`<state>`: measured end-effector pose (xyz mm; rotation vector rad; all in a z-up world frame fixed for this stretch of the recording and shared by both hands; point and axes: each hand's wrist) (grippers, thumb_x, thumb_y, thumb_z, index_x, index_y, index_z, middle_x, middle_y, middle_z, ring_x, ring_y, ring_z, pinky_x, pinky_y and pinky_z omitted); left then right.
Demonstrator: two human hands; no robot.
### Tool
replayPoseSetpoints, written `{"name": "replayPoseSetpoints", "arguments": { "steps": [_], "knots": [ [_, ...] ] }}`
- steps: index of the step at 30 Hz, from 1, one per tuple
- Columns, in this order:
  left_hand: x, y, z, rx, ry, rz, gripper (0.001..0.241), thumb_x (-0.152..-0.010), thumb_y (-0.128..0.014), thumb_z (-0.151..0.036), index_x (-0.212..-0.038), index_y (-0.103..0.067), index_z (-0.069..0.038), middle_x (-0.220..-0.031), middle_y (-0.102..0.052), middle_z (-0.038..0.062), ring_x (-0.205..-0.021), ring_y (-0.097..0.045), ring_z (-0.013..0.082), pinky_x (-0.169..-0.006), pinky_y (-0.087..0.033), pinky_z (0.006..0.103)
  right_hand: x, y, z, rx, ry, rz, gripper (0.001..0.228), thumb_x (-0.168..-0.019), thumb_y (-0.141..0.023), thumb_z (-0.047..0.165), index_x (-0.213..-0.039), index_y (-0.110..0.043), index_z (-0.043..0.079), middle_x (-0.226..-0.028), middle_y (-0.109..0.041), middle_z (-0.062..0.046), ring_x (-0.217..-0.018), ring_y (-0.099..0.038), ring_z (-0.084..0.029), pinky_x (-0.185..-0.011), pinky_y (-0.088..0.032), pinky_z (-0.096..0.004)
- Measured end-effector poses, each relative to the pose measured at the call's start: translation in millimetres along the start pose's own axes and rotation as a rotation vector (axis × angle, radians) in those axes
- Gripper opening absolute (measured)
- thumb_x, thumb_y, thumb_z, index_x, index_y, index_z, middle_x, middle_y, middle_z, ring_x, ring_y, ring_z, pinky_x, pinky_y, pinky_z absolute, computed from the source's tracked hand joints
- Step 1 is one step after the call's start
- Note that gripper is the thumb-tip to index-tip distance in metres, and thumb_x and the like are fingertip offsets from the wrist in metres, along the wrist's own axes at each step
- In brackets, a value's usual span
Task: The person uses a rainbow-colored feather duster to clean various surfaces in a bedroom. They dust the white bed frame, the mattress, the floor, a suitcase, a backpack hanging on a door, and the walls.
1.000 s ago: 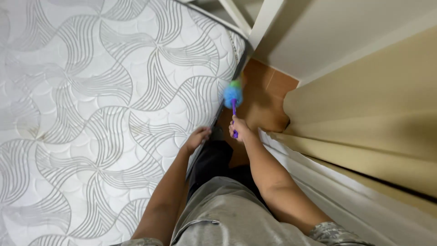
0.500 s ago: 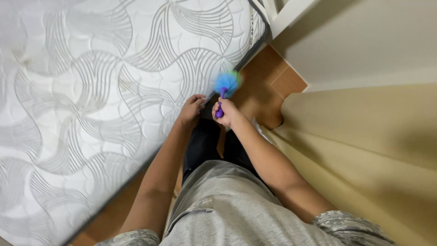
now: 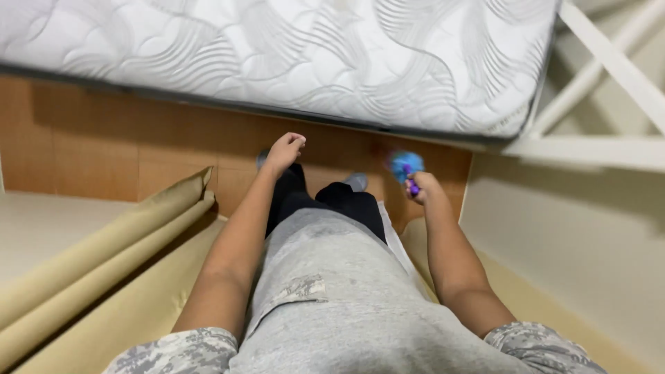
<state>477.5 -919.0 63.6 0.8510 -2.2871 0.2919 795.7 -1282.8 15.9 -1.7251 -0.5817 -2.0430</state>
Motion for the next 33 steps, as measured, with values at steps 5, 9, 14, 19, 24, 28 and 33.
{"name": "replayPoseSetpoints", "arguments": {
  "steps": [5, 9, 14, 19, 24, 28, 33],
  "knots": [
    [30, 78, 43, -0.075, 0.011, -0.187, 0.028, -0.096, -0.067, -0.031, -0.111, -0.072, -0.007, -0.093, -0.071, 0.002, -0.081, -0.063, 0.0114, -0.074, -0.052, 0.0285, -5, -174, 60, 0.608, 0.043, 0.045, 0.028, -0.100, -0.058, 0.026, -0.076, -0.054, 0.013, -0.055, -0.053, -0.003, -0.043, -0.047, -0.016, -0.039, -0.036, -0.032],
    [22, 147, 81, 0.087, 0.033, -0.194, 0.027, -0.096, -0.066, -0.030, -0.110, -0.071, -0.007, -0.088, -0.069, 0.003, -0.074, -0.062, 0.0121, -0.069, -0.052, 0.0292, 106, -394, 61, 1.090, 0.329, 0.288, 0.019, -0.095, -0.067, 0.026, -0.089, -0.069, 0.008, -0.061, -0.059, -0.003, -0.044, -0.049, -0.013, -0.040, -0.036, -0.032],
    [47, 246, 148, 0.289, 0.039, -0.272, 0.025, -0.097, -0.064, -0.027, -0.109, -0.070, -0.006, -0.093, -0.070, 0.002, -0.078, -0.063, 0.0118, -0.071, -0.053, 0.0275, 171, -548, 39, 1.050, 0.381, 0.430, 0.009, -0.093, -0.065, 0.023, -0.098, -0.071, 0.019, -0.064, -0.058, 0.001, -0.045, -0.049, -0.011, -0.040, -0.038, -0.030],
    [84, 340, 146, 0.391, 0.040, -0.430, 0.023, -0.097, -0.062, -0.024, -0.110, -0.070, -0.006, -0.098, -0.071, 0.002, -0.088, -0.066, 0.0105, -0.075, -0.055, 0.0266, 109, -591, 50, 1.246, 0.262, 0.158, 0.026, -0.100, -0.065, 0.027, -0.082, -0.064, 0.008, -0.065, -0.055, -0.002, -0.050, -0.049, -0.014, -0.043, -0.040, -0.032],
    [111, 391, 151, 0.540, -0.095, -0.630, 0.029, -0.100, -0.063, -0.024, -0.117, -0.068, -0.002, -0.104, -0.070, 0.007, -0.090, -0.064, 0.0150, -0.079, -0.054, 0.0280, 77, -696, 46, 1.463, 0.402, 0.122, 0.018, -0.095, -0.058, 0.011, -0.080, -0.065, 0.004, -0.062, -0.058, -0.009, -0.050, -0.055, -0.020, -0.043, -0.041, -0.037],
    [115, 413, 155, 0.576, -0.072, -0.767, 0.035, -0.095, -0.066, -0.025, -0.121, -0.065, -0.001, -0.108, -0.070, 0.007, -0.091, -0.065, 0.0142, -0.077, -0.056, 0.0286, 96, -819, 31, 1.489, 0.536, 0.289, 0.012, -0.091, -0.060, 0.008, -0.081, -0.063, 0.003, -0.060, -0.057, -0.012, -0.048, -0.055, -0.023, -0.042, -0.038, -0.040],
    [133, 457, 145, 0.548, -0.078, -0.850, 0.044, -0.095, -0.068, -0.030, -0.127, -0.062, -0.001, -0.112, -0.069, 0.010, -0.086, -0.067, 0.0170, -0.078, -0.057, 0.0293, 146, -928, 26, 1.434, 0.659, 0.732, 0.031, -0.102, -0.058, 0.025, -0.084, -0.061, 0.000, -0.065, -0.055, -0.009, -0.048, -0.052, -0.018, -0.044, -0.042, -0.035]
  ]
}}
Point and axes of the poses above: each hand's wrist, its own x-axis away from the middle knuckle, its own y-axis out of the back of the hand, z = x × y
